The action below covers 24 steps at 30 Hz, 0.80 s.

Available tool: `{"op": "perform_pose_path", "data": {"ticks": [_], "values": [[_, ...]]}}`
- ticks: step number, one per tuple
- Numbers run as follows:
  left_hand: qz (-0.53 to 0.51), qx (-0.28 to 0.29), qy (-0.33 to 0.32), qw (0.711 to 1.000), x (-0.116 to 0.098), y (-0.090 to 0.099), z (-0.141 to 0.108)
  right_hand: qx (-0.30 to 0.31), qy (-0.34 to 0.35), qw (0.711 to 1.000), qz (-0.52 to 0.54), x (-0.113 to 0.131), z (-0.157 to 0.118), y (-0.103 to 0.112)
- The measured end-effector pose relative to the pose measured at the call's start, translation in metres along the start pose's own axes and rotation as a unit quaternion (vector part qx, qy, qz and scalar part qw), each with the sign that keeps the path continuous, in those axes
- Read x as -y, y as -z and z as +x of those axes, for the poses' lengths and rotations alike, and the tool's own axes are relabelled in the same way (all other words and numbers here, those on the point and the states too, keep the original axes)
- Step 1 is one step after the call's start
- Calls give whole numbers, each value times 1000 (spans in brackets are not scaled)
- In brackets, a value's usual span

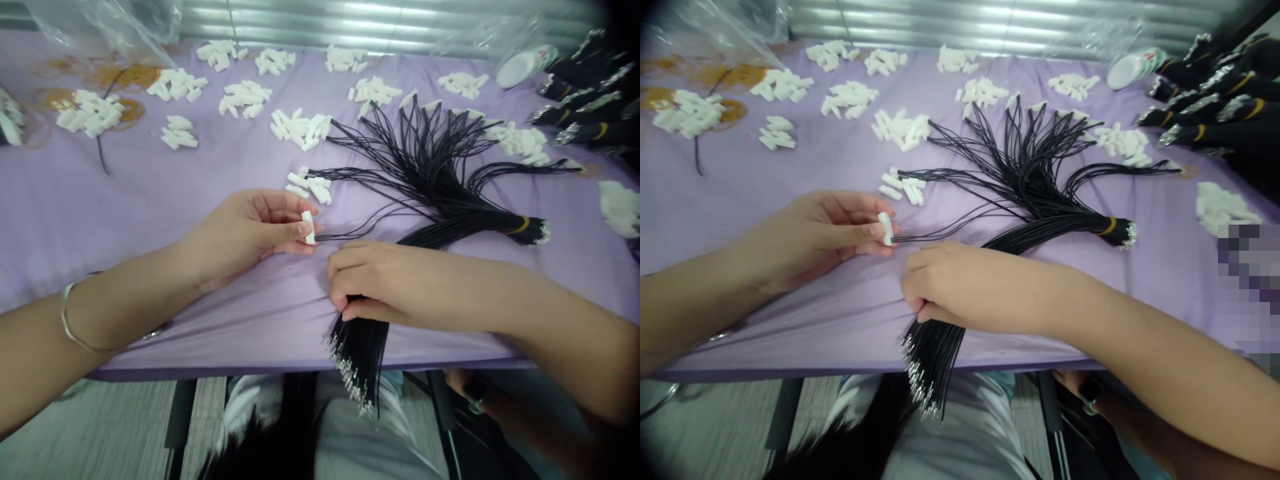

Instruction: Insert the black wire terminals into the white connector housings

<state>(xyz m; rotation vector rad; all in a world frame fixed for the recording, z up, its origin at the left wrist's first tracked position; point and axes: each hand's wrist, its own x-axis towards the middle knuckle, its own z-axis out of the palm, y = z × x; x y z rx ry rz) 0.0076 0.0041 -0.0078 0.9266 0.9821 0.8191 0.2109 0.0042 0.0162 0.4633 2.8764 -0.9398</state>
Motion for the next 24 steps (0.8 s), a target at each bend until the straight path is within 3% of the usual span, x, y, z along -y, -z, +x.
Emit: {"op": "perform_pose_path", "data": {"ticks": [4,7,11,16,24], "values": [[-4,5,12,1000,0,0,-2,-17,-5,1000,-14,3,-5,1],[-1,13,7,1000,0,1,-3,-65,-53,996,35,4,-9,7],[11,23,-8,1000,0,2,-4,-201,-71,972,100,3,-9,14],[36,33,-23,999,-1,0,-6,-387,-128,907,103,-1,-3,12],[40,32,-9,999,-1,-3,-9,-402,-143,904,-28,-5,5,1]]}}
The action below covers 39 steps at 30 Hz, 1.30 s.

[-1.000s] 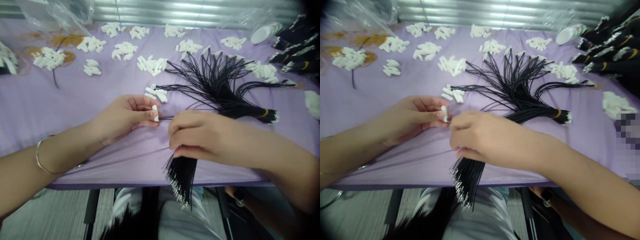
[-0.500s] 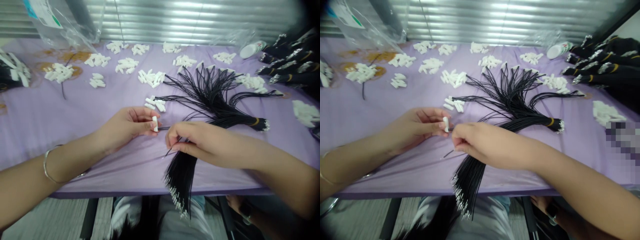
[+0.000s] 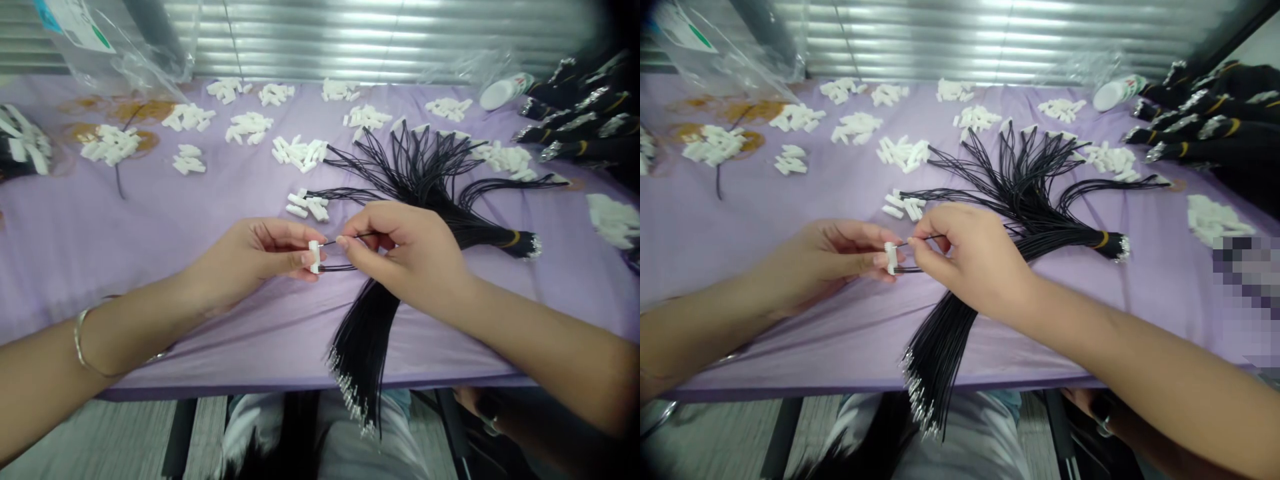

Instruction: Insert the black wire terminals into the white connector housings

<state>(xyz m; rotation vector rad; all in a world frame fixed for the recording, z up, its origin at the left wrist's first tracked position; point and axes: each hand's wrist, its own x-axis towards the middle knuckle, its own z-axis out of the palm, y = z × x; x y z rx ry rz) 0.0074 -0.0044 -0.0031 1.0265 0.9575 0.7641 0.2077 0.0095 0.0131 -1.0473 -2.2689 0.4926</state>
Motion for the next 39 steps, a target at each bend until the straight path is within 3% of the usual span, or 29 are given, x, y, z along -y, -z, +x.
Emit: {"op": "perform_pose_path", "data": {"ticks": [13,21,27,39], "values": [[-5,-8,15,1000,3,1,1,3,25,1000,1,2,-5,-11],[0,17,8,1000,1,2,2,-20,18,999,-47,9,-4,4],[21,24,14,999,2,3,1,-27,50,998,-38,8,-6,2],[8,20,23,1000,3,3,3,0,15,999,-37,4,-5,-1]]}}
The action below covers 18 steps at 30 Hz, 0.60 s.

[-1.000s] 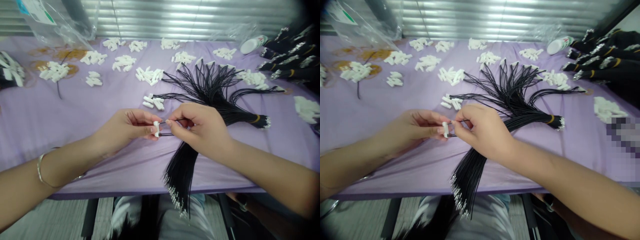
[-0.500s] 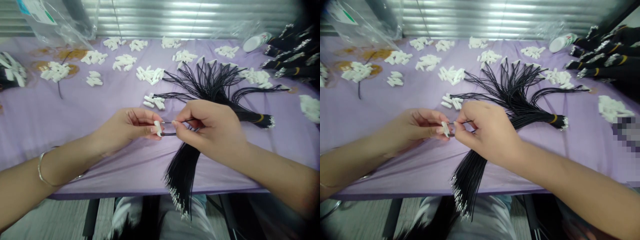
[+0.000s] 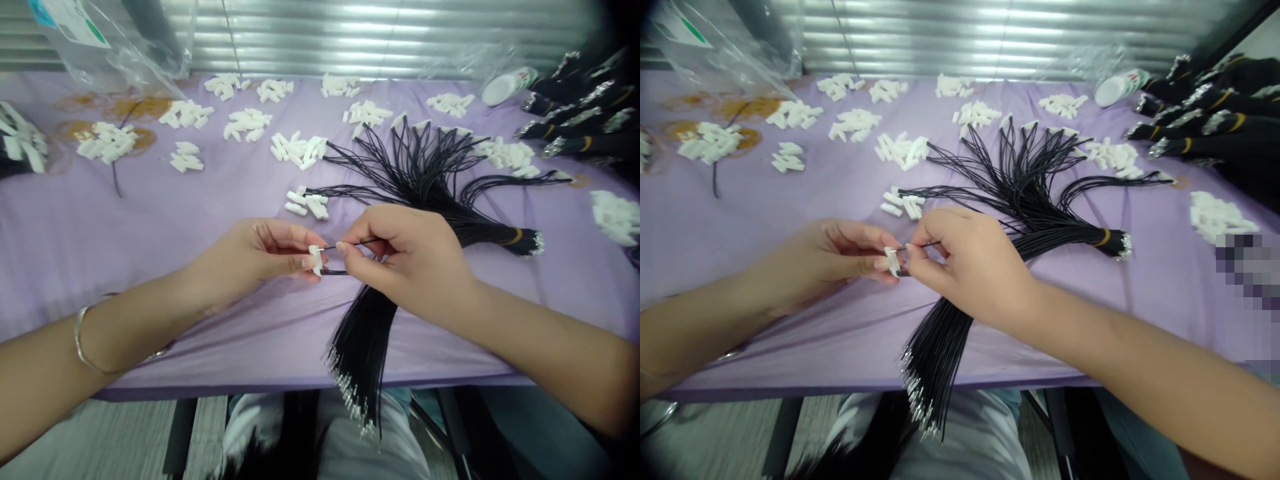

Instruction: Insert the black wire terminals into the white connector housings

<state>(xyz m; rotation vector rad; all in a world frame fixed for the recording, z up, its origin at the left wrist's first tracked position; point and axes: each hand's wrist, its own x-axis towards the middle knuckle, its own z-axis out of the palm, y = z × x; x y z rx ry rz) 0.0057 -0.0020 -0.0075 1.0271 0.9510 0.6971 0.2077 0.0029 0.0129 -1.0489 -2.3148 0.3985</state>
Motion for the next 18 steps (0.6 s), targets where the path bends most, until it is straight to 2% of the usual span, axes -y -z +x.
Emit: {"op": "perform_pose_path", "data": {"ticks": [8,15,18], "values": [[-1,-4,-5,1000,0,0,0,12,29,999,-15,0,-2,0],[-4,1,6,1000,-1,-1,1,10,35,999,10,-1,-3,-14],[-9,-3,-1,1000,-1,-2,1,-7,76,997,-27,0,-1,-10]]}}
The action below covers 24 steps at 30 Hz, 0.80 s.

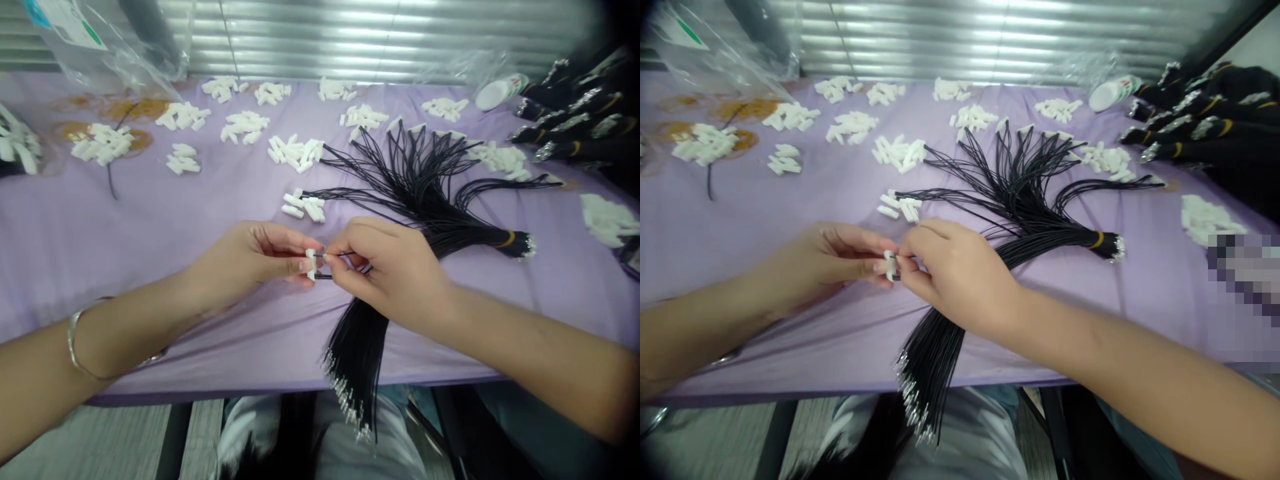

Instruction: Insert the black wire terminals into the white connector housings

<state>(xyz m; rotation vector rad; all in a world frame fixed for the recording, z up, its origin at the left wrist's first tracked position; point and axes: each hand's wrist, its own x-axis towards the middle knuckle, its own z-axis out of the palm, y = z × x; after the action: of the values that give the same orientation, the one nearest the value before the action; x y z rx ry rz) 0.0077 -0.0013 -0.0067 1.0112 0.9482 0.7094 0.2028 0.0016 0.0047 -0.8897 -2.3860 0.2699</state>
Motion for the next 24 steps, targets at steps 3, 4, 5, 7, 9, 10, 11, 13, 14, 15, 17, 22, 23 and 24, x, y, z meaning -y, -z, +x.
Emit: {"op": "perform_pose_path", "data": {"ticks": [3,4,5,7,9,10,11,13,14,15,17,22,23,24], "values": [[-9,-13,2,1000,0,1,1,-29,68,996,-56,4,3,15],[-12,-19,2,1000,0,2,1,-8,94,994,-58,6,3,21],[-17,-25,-3,1000,0,2,1,41,121,991,-48,7,3,25],[-27,-35,-20,999,-1,4,2,192,160,968,-16,9,3,29],[-29,-37,-36,998,-1,4,2,316,164,934,23,8,1,28],[-26,-38,-39,998,-2,4,2,353,154,922,41,6,1,26],[-22,-37,-37,998,-2,4,2,373,145,914,58,5,0,23],[-13,-36,-34,999,-2,4,1,385,126,910,87,3,0,20],[-10,-36,-33,999,-1,4,1,383,110,912,101,3,0,20],[-7,-35,-34,999,-1,4,1,376,85,916,115,3,0,20],[-4,-29,-33,999,0,5,0,343,30,927,146,3,1,22],[-5,-23,-20,1000,0,6,1,153,-29,970,185,2,3,25],[-6,-25,-18,1000,-1,6,1,113,-41,976,182,2,3,24],[-6,-24,-17,1000,-1,5,1,80,-56,980,175,1,3,23]]}}
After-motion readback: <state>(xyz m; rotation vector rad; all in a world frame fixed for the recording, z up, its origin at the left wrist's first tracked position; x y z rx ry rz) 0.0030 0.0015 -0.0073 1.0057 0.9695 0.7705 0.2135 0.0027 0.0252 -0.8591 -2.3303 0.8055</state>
